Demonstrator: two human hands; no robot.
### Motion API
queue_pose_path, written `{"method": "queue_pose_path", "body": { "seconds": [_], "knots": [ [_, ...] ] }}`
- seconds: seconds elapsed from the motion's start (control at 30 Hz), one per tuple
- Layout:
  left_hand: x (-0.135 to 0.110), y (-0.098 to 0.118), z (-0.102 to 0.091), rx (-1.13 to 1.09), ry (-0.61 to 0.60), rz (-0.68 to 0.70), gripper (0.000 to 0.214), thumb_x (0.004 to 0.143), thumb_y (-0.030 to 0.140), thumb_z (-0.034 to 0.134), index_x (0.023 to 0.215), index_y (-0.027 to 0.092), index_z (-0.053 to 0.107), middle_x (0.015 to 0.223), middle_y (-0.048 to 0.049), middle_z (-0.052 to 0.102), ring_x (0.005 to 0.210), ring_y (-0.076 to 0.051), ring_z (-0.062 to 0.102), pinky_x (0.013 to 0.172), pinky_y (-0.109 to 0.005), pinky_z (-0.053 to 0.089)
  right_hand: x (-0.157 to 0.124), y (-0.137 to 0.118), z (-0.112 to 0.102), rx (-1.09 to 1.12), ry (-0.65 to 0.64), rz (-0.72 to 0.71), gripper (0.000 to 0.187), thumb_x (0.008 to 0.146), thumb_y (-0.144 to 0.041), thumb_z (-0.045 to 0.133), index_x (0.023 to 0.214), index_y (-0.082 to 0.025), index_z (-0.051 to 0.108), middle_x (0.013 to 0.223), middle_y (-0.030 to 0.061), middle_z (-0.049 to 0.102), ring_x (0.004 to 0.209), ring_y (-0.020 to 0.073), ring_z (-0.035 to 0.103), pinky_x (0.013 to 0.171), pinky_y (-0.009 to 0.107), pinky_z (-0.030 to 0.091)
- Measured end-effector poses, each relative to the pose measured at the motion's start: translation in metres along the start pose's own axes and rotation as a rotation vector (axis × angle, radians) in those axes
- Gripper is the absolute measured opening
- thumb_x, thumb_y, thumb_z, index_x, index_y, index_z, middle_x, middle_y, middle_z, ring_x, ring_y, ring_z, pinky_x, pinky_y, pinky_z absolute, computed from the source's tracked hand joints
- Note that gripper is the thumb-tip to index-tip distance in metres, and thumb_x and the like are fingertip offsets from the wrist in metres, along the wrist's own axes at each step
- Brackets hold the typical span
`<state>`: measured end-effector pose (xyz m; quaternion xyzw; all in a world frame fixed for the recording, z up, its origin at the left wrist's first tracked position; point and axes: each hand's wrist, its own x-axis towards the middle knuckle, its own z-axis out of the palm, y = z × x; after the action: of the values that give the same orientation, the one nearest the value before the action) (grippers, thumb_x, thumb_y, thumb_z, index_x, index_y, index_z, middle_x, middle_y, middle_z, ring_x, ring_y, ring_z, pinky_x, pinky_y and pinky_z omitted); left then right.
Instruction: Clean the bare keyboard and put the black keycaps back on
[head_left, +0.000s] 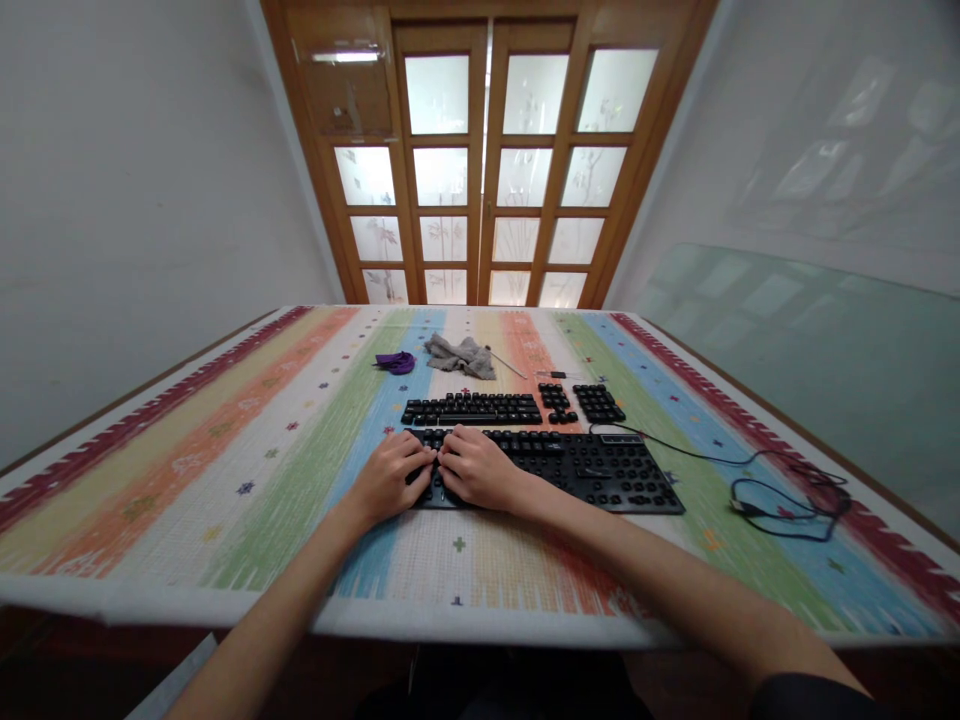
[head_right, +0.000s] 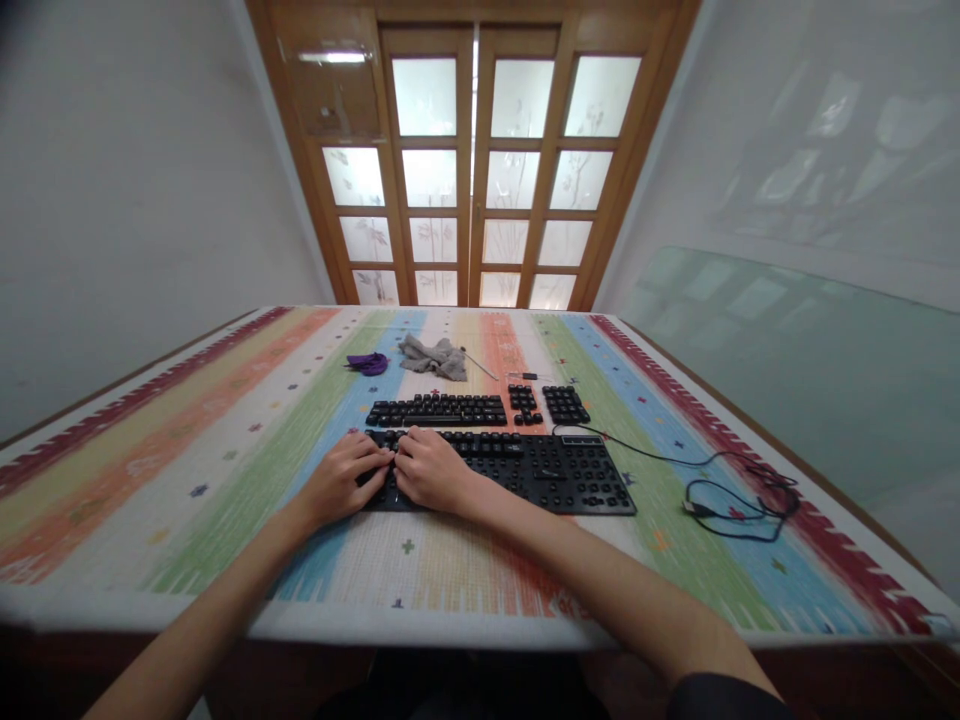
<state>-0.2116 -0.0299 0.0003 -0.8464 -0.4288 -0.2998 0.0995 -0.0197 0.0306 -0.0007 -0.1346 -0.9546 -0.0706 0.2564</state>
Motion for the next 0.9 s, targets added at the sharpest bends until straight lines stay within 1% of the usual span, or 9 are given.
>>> {"method": "queue_pose_path", "body": {
  "seconds": [0.13,0.27,0.43,0.6,0.7,0.9],
  "knots": [
    [0.0,0.001,0.001,0.039,-0.011,-0.007,0.017,0.091,0.019,0.051,0.09,0.018,0.068,0.082,-0.0069,0.063,0.08,-0.022,0.056,0.079,-0.039,0.046,0.001,0.002,-0.002,0.018,-0.032,0.009,0.019,0.093,-0.02,0.052,0.082,-0.014,0.065,0.086,0.0111,0.06,0.086,0.0228,0.049,0.077,0.037,0.044],
    [-0.002,0.002,0.001,0.05,-0.008,-0.004,0.016,0.092,0.018,0.05,0.092,0.017,0.066,0.084,-0.0074,0.063,0.082,-0.022,0.056,0.079,-0.039,0.047,0.003,0.004,-0.001,0.013,-0.04,0.017,0.018,0.092,-0.019,0.053,0.081,-0.014,0.065,0.085,0.0107,0.06,0.086,0.0227,0.05,0.078,0.037,0.045],
    [-0.003,0.002,0.003,0.06,-0.017,-0.008,0.017,0.092,0.018,0.048,0.093,0.017,0.065,0.084,-0.0077,0.062,0.081,-0.023,0.055,0.079,-0.039,0.047,0.007,0.0,0.001,-0.041,-0.071,0.029,0.019,0.092,-0.018,0.051,0.079,-0.014,0.065,0.083,0.0106,0.061,0.085,0.0232,0.051,0.076,0.037,0.045],
    [-0.003,0.002,0.004,0.091,-0.029,-0.011,0.016,0.09,0.017,0.048,0.086,0.018,0.063,0.082,-0.0078,0.059,0.081,-0.023,0.054,0.075,-0.038,0.047,0.009,-0.006,0.007,-0.058,-0.047,0.042,0.016,0.092,-0.019,0.052,0.082,-0.013,0.064,0.083,0.0111,0.06,0.086,0.0238,0.051,0.077,0.038,0.045],
    [-0.003,0.003,0.004,0.094,-0.028,-0.002,0.015,0.09,0.017,0.048,0.088,0.018,0.063,0.083,-0.0078,0.06,0.081,-0.023,0.054,0.075,-0.038,0.046,0.008,-0.006,0.009,-0.039,-0.046,0.053,0.019,0.092,-0.02,0.052,0.08,-0.014,0.064,0.082,0.011,0.06,0.084,0.0238,0.051,0.076,0.038,0.045],
    [-0.002,0.004,0.004,0.161,-0.043,0.012,0.017,0.092,0.018,0.046,0.088,0.017,0.063,0.082,-0.0079,0.059,0.08,-0.023,0.053,0.075,-0.038,0.046,0.002,-0.008,0.009,-0.103,-0.025,0.019,0.02,0.092,-0.018,0.051,0.08,-0.012,0.066,0.081,0.0113,0.061,0.085,0.0241,0.051,0.074,0.038,0.044]
  ]
}}
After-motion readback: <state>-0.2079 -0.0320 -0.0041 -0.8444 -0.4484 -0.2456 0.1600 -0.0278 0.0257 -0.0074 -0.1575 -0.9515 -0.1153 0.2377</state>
